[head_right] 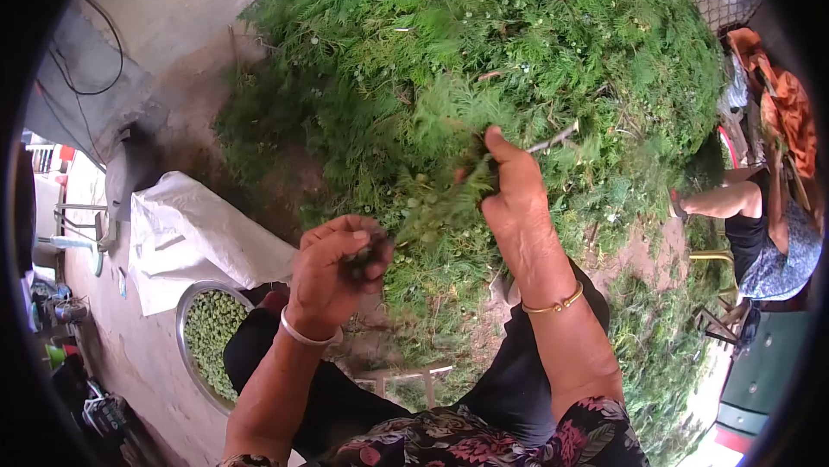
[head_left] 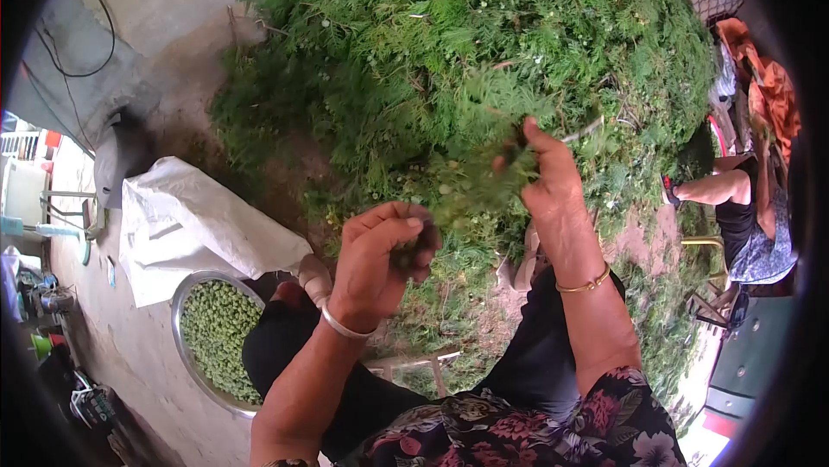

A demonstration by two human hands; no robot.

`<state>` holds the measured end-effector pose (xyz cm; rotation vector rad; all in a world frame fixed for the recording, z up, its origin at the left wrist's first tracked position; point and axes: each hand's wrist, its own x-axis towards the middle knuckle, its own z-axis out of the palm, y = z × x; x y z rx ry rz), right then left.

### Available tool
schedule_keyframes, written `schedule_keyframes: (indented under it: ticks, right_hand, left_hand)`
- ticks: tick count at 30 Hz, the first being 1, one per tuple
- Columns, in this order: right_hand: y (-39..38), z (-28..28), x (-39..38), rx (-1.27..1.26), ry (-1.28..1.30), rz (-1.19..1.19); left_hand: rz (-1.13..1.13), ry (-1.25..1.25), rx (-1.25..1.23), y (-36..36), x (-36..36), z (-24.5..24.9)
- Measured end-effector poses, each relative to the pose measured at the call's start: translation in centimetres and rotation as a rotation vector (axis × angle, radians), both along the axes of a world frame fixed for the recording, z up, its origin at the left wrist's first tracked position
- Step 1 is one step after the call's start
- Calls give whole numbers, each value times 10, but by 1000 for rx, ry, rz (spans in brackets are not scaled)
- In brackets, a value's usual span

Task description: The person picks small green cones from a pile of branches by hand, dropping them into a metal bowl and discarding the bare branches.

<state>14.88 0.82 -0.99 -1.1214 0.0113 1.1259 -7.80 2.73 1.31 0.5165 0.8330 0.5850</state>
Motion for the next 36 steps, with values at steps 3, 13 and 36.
schedule_keyframes:
  ticks: [3,13,36]
  right_hand:
    - [2,1,-11,49,132,-48]
    - [-1,1,-43,204,314,50]
    - [-1,-12,-6,359,416,-104]
  left_hand:
    - [-13,-94,-57,-7,4,-17]
    - [-48,91,49,-25,22,-27]
    - [-206,-115,-85,-36,20,-29]
